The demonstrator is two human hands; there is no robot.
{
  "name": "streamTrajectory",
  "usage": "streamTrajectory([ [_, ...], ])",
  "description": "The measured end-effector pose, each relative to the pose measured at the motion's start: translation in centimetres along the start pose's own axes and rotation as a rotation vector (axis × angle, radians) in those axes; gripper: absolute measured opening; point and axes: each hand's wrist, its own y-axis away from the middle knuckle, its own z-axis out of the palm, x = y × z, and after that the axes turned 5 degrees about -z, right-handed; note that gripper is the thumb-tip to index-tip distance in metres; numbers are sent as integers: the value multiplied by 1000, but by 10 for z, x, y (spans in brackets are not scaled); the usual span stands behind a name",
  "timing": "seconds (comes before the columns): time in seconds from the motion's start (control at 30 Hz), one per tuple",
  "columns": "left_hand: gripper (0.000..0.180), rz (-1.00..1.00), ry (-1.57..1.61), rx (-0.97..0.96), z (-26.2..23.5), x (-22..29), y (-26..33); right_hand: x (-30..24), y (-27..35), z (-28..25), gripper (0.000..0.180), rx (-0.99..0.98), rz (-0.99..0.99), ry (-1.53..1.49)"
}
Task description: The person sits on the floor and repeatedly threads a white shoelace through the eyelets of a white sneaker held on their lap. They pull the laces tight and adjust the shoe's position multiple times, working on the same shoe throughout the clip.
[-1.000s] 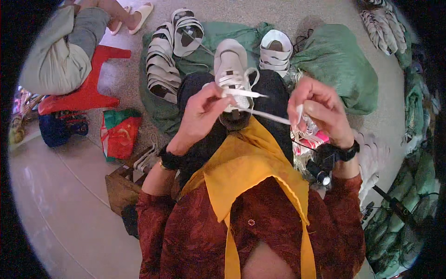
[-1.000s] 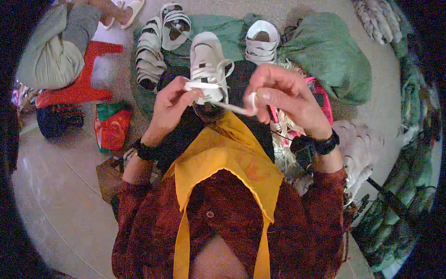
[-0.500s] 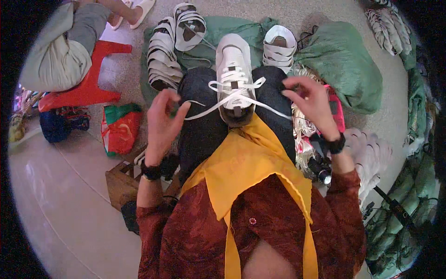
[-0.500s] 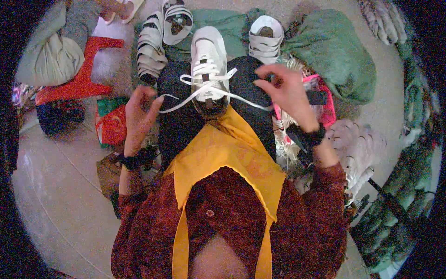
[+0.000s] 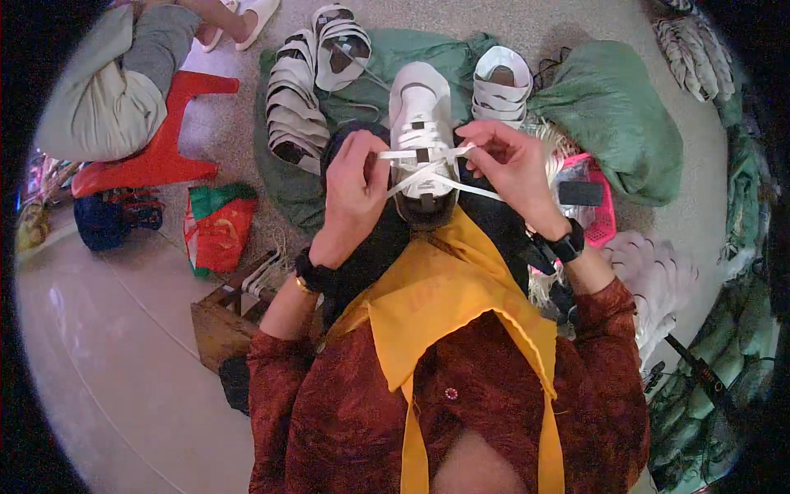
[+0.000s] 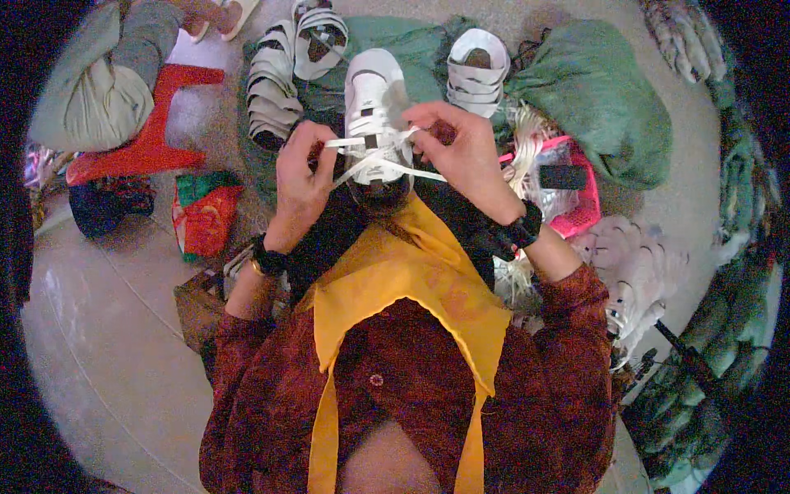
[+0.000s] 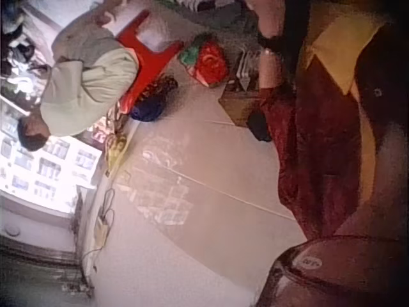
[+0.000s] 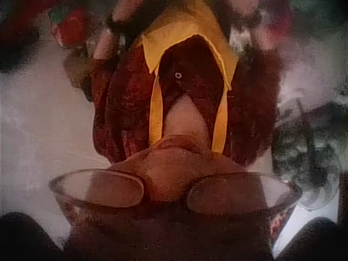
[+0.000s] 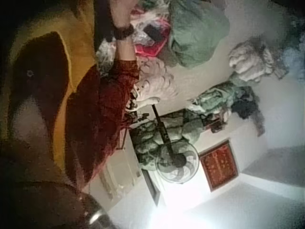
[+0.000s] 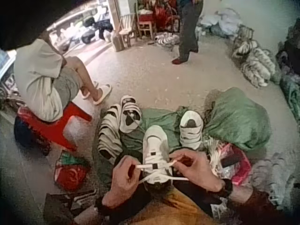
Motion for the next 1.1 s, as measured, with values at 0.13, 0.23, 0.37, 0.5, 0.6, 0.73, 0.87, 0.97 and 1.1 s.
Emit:
streamTrajectory([
  [0.13,4,22,47,47,4,-6,8,-3,-2,-7,8,-149,94,1],
  [0.23,4,-21,137,10,5,-6,6,-12,-7,-18,13,-319,162,8],
  [0.37,4,-69,358,-130,6,-15,2,-19,-13,-26,21,-401,252,-30],
  [0.5,5,-125,421,-272,-5,-13,-2,-4,-13,-23,25,-273,-34,108],
  [0.6,8,-73,187,-281,-19,-8,-7,-8,-15,-24,25,-242,92,119],
  [0.73,9,95,-67,-240,-25,-5,-13,3,-14,-25,21,-220,67,83],
  [0.87,9,3,27,-258,-24,-7,-10,3,-13,-23,14,-151,85,-28],
  [0.97,10,0,102,-221,-18,-16,-6,2,-7,-26,12,-58,53,-73],
  [1.1,10,-32,178,-192,-15,-24,-3,7,12,-44,10,-25,116,53],
])
